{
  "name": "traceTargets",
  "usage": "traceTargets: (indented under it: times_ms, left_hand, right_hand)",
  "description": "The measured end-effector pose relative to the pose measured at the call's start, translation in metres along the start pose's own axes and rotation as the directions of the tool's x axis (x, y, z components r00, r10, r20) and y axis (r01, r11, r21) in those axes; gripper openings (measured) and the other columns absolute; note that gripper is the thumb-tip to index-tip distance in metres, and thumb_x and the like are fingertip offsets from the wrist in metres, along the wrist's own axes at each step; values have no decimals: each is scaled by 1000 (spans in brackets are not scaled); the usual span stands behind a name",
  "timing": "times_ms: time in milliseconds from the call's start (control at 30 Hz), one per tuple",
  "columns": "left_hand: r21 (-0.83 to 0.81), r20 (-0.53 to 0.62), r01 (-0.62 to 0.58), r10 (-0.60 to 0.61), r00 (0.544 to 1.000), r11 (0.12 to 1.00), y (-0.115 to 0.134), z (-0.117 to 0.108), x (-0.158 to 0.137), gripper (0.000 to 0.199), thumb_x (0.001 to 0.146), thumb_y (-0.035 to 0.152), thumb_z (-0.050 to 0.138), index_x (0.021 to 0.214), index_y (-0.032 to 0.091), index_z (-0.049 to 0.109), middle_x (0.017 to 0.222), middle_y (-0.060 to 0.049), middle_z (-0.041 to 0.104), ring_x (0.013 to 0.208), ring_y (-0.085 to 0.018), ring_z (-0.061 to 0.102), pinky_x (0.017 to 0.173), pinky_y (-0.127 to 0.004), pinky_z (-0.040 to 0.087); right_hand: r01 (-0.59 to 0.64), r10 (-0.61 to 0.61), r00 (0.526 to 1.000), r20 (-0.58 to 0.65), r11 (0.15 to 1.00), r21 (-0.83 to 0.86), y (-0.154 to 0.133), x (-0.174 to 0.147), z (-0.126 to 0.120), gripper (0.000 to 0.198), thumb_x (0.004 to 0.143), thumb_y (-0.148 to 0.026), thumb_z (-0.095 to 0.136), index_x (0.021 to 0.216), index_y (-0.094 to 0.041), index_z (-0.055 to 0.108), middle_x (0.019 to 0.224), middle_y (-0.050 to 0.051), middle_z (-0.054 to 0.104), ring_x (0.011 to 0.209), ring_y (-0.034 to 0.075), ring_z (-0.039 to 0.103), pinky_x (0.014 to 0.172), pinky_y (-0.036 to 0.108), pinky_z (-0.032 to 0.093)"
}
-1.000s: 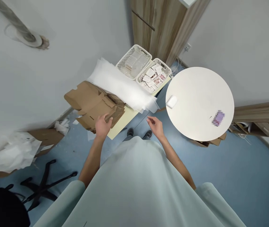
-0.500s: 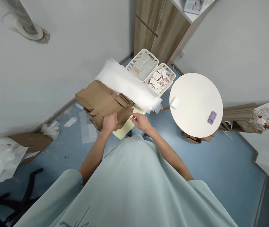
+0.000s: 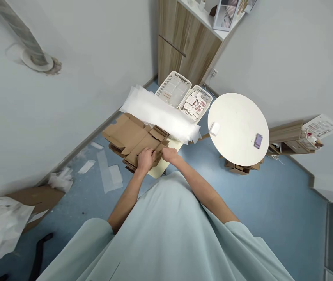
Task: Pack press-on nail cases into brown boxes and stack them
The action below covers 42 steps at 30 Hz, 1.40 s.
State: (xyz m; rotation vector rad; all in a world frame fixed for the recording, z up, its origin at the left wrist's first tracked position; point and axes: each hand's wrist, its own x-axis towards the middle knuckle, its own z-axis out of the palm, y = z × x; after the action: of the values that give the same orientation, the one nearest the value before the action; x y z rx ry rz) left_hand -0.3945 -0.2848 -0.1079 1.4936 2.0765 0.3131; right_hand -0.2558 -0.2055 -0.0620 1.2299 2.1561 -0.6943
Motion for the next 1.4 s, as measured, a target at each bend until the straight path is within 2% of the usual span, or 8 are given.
traceTargets:
  times_ms: [200,467,567,667,733,833,1033,1400]
  left_hand:
    - [-97,-254,-133,104,961,986,-3,-30,-20,38,108,37,51,118,22,85,118,-15,80,104,-32,77,92,-42,59]
    - [-49,-710,-487,312,631,872,35,-96,-40,35,113,29,56,135,27,83,128,-12,82,121,-27,78,108,-46,64]
    - [40,-713,-628,463,526,777,67,-105,-34,40,113,20,55,144,30,79,139,-11,80,135,-28,75,116,-49,64]
    - [115,-645,-727,608,464,677,105,-98,-21,48,113,14,51,151,31,74,147,-10,78,145,-28,70,121,-52,62]
    - [166,-582,-768,690,430,618,133,-86,-8,52,113,13,48,154,32,71,150,-9,76,148,-28,68,124,-53,60]
    - [210,-466,-826,796,386,524,182,-61,14,56,113,12,44,159,33,67,154,-9,74,152,-28,65,125,-52,59]
    - [171,-269,-915,911,314,366,294,13,62,62,110,7,41,163,30,64,155,-11,74,157,-27,60,124,-50,60]
    - [10,34,-972,971,235,235,426,167,124,71,104,-4,37,162,27,62,162,-12,68,163,-26,53,127,-53,57]
  right_hand:
    - [10,-10,1000,7,999,42,-3,1,-7,27,109,-15,59,126,-15,80,136,20,82,128,33,80,102,41,63]
    - [161,-104,965,-241,960,231,39,-43,-38,35,115,-28,53,138,-23,79,123,12,86,120,29,80,98,34,59]
    - [242,24,855,-518,865,440,88,-72,-72,34,115,-36,56,138,-22,77,117,9,87,103,25,82,95,32,58]
    - [386,200,658,-726,738,553,143,-108,-107,44,116,-53,52,137,-21,74,103,7,84,88,22,78,83,32,59]
    - [483,265,525,-809,690,539,178,-134,-123,52,113,-64,55,136,-21,73,106,7,81,87,21,75,79,32,59]
    - [512,243,441,-864,722,465,227,-168,-131,54,101,-64,75,138,-25,72,128,10,74,103,24,73,82,35,62]
    - [301,377,503,-778,767,567,341,-194,-102,61,88,-34,89,145,-28,66,135,10,63,113,28,71,96,46,64]
    - [108,767,447,-460,464,879,536,-202,-19,28,91,-32,62,115,-21,71,104,8,81,89,26,74,86,40,59]
